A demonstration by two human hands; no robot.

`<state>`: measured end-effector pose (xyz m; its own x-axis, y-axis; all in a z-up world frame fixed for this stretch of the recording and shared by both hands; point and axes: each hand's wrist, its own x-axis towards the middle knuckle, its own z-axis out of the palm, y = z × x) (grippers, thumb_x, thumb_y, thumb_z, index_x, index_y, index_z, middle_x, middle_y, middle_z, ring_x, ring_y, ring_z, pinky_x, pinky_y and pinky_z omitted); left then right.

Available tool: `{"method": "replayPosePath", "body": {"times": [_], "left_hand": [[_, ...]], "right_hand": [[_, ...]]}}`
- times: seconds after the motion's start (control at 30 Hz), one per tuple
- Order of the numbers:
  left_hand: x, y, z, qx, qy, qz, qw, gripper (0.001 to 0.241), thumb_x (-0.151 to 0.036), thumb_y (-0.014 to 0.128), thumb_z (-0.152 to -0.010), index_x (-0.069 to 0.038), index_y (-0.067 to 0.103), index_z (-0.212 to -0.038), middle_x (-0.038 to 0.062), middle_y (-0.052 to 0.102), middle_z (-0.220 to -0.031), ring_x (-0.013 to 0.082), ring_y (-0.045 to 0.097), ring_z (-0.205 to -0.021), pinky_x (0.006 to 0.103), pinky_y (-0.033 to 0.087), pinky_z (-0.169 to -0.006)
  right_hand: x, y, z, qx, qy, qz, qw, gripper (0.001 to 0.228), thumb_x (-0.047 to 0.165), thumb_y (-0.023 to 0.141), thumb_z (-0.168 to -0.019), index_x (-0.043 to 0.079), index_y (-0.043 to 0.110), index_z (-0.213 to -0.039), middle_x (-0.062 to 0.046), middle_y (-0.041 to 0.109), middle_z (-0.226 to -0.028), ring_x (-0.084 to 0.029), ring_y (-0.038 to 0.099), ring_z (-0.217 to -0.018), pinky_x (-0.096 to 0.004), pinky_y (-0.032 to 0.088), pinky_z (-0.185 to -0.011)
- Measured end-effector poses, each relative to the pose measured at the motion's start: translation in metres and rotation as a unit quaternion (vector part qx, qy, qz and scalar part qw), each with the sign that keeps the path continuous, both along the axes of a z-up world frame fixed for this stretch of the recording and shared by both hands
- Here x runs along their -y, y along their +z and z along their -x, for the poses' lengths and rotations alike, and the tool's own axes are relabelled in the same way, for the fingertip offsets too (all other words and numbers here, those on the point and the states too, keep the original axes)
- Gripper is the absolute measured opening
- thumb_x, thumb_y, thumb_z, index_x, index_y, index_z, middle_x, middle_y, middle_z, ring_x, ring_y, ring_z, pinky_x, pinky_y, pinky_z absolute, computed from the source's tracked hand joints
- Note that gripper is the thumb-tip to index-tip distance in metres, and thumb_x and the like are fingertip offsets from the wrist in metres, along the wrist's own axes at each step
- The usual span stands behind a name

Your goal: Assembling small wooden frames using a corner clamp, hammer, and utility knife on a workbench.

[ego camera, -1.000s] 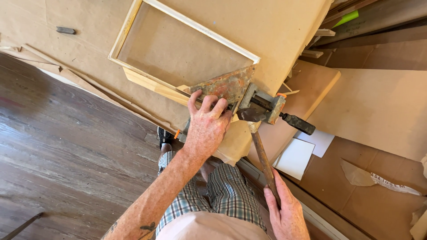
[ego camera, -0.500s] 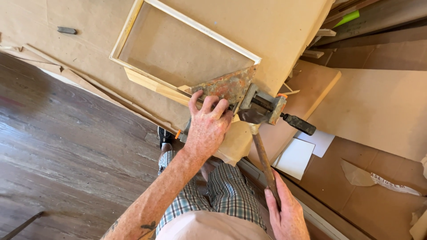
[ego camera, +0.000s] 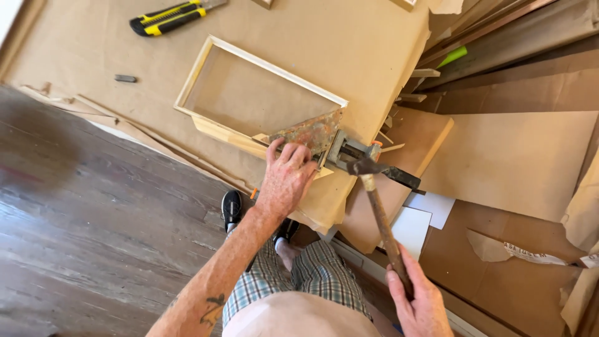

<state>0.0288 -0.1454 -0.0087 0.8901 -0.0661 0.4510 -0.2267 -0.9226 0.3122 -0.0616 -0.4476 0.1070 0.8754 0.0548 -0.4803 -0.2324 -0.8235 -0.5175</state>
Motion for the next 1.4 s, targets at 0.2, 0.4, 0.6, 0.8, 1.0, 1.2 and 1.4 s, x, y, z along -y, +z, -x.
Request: {"method": "replayPosePath", "body": {"times": [0.2,0.4,0.6,0.8,1.0,1.2,1.4], "left_hand": [[-0.013,-0.006,-0.007,-0.145,0.029,-0.130,0.980,0.136,-0.073,0.089,-0.054,-0.019,0.026,-0.162,0.017,0.022,-0.168,0.0370,0.027,-0.153,0.0673,0.023,-0.120],[-0.026,-0.014,-0.015,-0.162,0.033,-0.176,0.970,0.136,-0.081,0.085,-0.055,-0.021,0.024,-0.162,0.014,0.024,-0.166,0.0337,0.037,-0.144,0.0605,0.034,-0.113],[-0.033,-0.011,-0.026,-0.144,0.035,-0.146,0.978,0.135,-0.079,0.087,-0.053,-0.022,0.030,-0.160,0.014,0.031,-0.162,0.0325,0.041,-0.139,0.0613,0.034,-0.113],[-0.034,-0.008,-0.026,-0.149,0.046,-0.154,0.976,0.137,-0.077,0.089,-0.047,-0.023,0.030,-0.159,0.012,0.031,-0.160,0.0320,0.041,-0.135,0.0596,0.033,-0.111],[-0.033,-0.009,-0.024,-0.139,0.043,-0.140,0.979,0.132,-0.069,0.091,-0.049,-0.022,0.032,-0.158,0.013,0.033,-0.159,0.0329,0.042,-0.134,0.0604,0.035,-0.111],[-0.033,-0.009,-0.026,-0.162,0.047,-0.164,0.972,0.139,-0.077,0.089,-0.048,-0.024,0.026,-0.160,0.013,0.030,-0.159,0.0322,0.039,-0.136,0.0585,0.032,-0.113],[-0.033,-0.009,-0.029,-0.149,0.046,-0.146,0.977,0.137,-0.074,0.091,-0.047,-0.023,0.030,-0.159,0.013,0.034,-0.156,0.0328,0.042,-0.135,0.0593,0.034,-0.111]], "right_hand": [[-0.018,0.049,0.006,-0.005,-0.059,-0.023,0.998,0.049,0.022,0.057,-0.095,0.023,0.060,-0.144,0.000,0.072,-0.078,-0.015,0.062,-0.057,-0.028,0.057,-0.069],[-0.008,0.007,0.031,-0.058,-0.050,0.089,0.993,0.033,0.040,0.048,-0.101,0.025,0.072,-0.120,-0.005,0.060,-0.064,-0.021,0.057,-0.059,-0.032,0.049,-0.069],[-0.042,0.024,0.026,-0.027,-0.091,-0.015,0.995,0.033,0.026,0.046,-0.103,0.018,0.068,-0.127,-0.005,0.057,-0.063,-0.017,0.043,-0.049,-0.032,0.041,-0.050],[-0.052,-0.040,0.003,-0.040,0.028,0.026,0.998,0.030,0.033,0.040,-0.107,0.011,0.057,-0.120,-0.001,0.057,-0.057,-0.012,0.045,-0.040,-0.030,0.041,-0.034],[-0.056,-0.033,0.010,0.011,0.025,0.008,1.000,0.027,0.033,0.043,-0.105,0.014,0.059,-0.116,-0.001,0.065,-0.062,-0.013,0.052,-0.042,-0.032,0.048,-0.041],[-0.054,-0.065,0.006,-0.028,0.061,0.029,0.997,0.030,0.035,0.039,-0.107,0.013,0.057,-0.118,0.002,0.060,-0.063,-0.009,0.047,-0.040,-0.025,0.044,-0.031],[-0.054,-0.056,0.016,0.100,-0.014,-0.106,0.989,0.025,0.019,0.043,-0.105,0.004,0.060,-0.118,-0.002,0.061,-0.061,-0.010,0.048,-0.038,-0.027,0.044,-0.031]]}}
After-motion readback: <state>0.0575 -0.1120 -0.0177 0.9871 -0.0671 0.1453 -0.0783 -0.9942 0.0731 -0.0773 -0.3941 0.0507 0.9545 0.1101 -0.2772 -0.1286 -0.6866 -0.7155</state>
